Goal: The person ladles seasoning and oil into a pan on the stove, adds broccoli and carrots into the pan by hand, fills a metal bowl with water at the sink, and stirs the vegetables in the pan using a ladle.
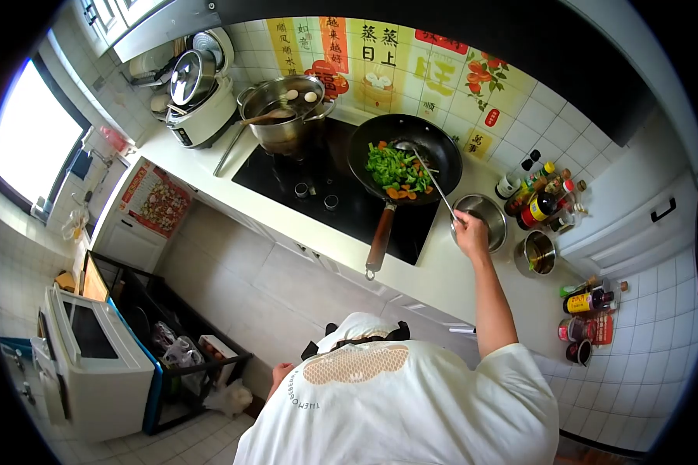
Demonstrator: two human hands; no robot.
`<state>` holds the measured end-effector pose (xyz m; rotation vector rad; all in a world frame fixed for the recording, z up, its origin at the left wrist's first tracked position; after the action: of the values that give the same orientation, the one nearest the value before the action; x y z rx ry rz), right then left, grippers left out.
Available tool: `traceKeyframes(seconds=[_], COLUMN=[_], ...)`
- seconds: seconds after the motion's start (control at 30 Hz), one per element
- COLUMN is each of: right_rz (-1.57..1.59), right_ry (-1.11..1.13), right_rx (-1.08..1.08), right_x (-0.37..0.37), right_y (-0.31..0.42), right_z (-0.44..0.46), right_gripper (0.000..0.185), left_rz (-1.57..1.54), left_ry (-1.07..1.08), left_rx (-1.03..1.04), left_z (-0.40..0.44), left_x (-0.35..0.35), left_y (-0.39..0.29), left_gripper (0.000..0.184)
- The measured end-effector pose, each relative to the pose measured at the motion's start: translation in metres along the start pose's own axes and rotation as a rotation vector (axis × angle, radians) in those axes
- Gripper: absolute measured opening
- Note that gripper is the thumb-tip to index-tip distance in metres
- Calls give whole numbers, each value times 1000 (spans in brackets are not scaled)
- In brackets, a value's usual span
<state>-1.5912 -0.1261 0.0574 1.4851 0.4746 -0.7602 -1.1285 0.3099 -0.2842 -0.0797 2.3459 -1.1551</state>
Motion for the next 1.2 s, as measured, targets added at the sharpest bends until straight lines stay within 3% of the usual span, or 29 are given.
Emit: traceKeyframes(seconds=[0.1,0.17,0.23,0.33,0.8,0.9,1.07,1.2], right_rz=[-37,-44,-73,-128,-82,-58,-124,-130], right_ry=[36,33,6,10,-28,-45,57,54], right_rx=[63,98,-35,-69,22,-49,17,34], right_x=[-9,-7,-5,2,0,3,5,-1], right_y=[20,31,42,42,22,35,37,30], right_z=[-10,-14,-14,-14,-14,-23,-25,-26], right_gripper=[28,28,27,27,24,26,25,25], left_rz=[27,-28,-31,34,-9,149,-84,14], left_ry=[-27,19,25,16,26,19,1,0], left_rx=[-120,-118,-124,-110,-118,-106,-186,-118], left_z=[-7,1,-1,2,-12,-14,-11,-11], left_x=[2,5,6,11,17,13,15,17], left_y=[-5,4,-2,-14,-18,-31,-27,-23], left_gripper=[22,22,23,23,18,17,16,14])
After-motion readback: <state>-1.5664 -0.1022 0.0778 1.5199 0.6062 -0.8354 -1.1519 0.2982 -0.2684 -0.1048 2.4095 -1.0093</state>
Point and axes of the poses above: each hand's wrist, its own z-axis towards the middle knuckle, its own x-axis out of the palm, y = z × x, the point moved 2 cm from there along z, towards the middle knuckle, and after that the axes turned 14 degrees about x, right-handed, at the moved point
